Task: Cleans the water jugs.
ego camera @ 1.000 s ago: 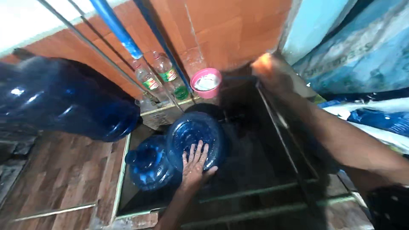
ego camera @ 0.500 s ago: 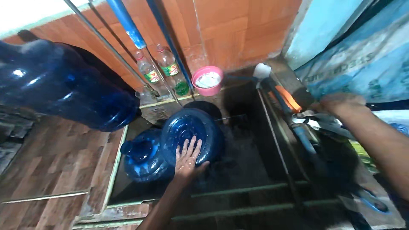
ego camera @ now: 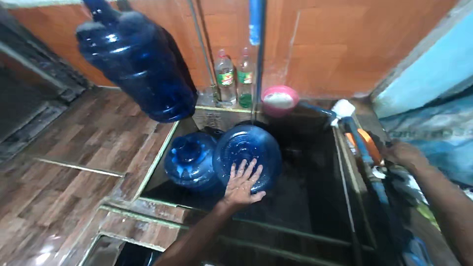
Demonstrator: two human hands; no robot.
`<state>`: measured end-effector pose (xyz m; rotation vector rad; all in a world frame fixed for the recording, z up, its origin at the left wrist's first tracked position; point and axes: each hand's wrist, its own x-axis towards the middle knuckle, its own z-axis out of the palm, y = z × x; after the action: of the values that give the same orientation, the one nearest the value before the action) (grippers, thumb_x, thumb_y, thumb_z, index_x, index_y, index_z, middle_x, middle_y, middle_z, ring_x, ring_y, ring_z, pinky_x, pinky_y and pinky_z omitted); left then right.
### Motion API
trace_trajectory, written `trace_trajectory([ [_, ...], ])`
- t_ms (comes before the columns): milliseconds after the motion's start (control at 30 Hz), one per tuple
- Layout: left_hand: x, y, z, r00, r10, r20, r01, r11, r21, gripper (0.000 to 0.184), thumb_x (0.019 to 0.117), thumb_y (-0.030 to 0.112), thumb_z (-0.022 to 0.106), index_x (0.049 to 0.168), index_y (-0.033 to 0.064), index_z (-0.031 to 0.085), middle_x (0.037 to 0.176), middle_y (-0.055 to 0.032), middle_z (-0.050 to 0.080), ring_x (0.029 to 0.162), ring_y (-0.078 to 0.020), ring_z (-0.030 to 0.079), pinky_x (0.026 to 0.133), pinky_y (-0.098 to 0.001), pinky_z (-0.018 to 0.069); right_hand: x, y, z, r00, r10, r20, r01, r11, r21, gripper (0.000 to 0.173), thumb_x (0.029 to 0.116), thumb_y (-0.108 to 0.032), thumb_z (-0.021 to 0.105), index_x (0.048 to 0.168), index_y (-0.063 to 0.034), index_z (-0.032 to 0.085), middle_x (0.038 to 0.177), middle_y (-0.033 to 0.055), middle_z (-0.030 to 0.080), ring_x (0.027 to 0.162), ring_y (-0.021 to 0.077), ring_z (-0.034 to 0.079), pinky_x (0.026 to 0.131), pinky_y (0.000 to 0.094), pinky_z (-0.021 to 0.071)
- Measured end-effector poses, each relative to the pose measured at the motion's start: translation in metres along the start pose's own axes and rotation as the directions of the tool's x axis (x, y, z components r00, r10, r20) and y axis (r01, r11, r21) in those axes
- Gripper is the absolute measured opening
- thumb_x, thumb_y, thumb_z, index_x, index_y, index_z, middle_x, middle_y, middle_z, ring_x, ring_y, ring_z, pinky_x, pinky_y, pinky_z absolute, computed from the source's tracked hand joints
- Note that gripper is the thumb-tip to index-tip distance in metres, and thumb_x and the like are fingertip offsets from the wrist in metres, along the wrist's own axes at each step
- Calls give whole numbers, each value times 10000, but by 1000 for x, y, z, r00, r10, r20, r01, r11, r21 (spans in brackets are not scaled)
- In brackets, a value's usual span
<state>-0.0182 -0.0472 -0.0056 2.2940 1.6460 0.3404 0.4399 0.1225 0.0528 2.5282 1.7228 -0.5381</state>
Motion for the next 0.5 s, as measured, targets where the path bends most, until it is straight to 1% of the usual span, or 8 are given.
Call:
trace_trajectory([
  [67,-1,-1,-2,1000,3,10,-2,1000,-24,769,928,526,651,1575,177,426,1674,-98,295,1547,-402,220,1193,-698,115,-32,-68,-13,996,-91,-25,87,987,-134,500,1021,-156,619,1401,144,498,1475,411,424,1391,581,394,1091,731,333],
  [133,0,0,-2,1000,5,11,-4,999,-35,754,940,527,645,1574,183,428,1679,-99,284,1548,-405,216,1198,-694,112,-63,-139,-13,912,-393,-119,377,916,-137,405,1034,-176,597,1315,116,587,1362,395,532,1290,567,509,1035,713,405],
  [233,2,2,-4,1000,23,19,-22,999,-45,737,943,515,655,1573,202,433,1671,-104,301,1549,-391,224,1218,-662,124,-86,-246,24,582,-806,-106,798,591,-115,416,1068,-280,542,1373,-4,602,1390,261,587,1311,444,554,1067,640,444],
  [300,4,2,-6,996,53,67,-47,996,-77,720,950,475,666,1579,223,422,1671,-90,306,1560,-370,200,1232,-645,98,-99,-312,63,365,-926,-99,927,372,-59,443,1072,-331,528,1398,-41,607,1404,223,596,1326,397,561,1100,584,446],
  [333,5,1,-9,993,69,94,-58,992,-108,714,951,443,678,1580,227,419,1675,-85,298,1565,-361,182,1236,-642,75,-99,-337,81,307,-948,-82,950,311,-35,440,1073,-351,518,1394,-67,617,1375,209,621,1306,384,579,1096,572,456],
  [367,4,0,-11,991,78,108,-62,987,-145,702,947,405,695,1573,225,433,1675,-85,298,1567,-358,176,1235,-645,57,-98,-355,94,310,-950,-38,950,311,-14,437,1078,-367,503,1376,-75,632,1325,208,651,1266,382,608,1072,580,470],
  [433,-2,-3,-15,996,44,81,-25,976,-218,659,944,322,702,1551,217,469,1668,-90,314,1565,-360,178,1227,-659,27,-96,-371,95,511,-851,122,860,508,-57,477,1103,-413,426,1357,-69,636,1305,223,662,1232,412,627,1024,637,476],
  [500,-11,-4,-14,999,-37,-12,33,969,-244,590,969,330,658,1522,189,511,1649,-113,347,1558,-375,196,1219,-669,34,-81,-369,84,668,-717,199,743,636,-207,399,1115,-296,421,1389,-58,587,1283,285,647,1199,495,620,950,692,487],
])
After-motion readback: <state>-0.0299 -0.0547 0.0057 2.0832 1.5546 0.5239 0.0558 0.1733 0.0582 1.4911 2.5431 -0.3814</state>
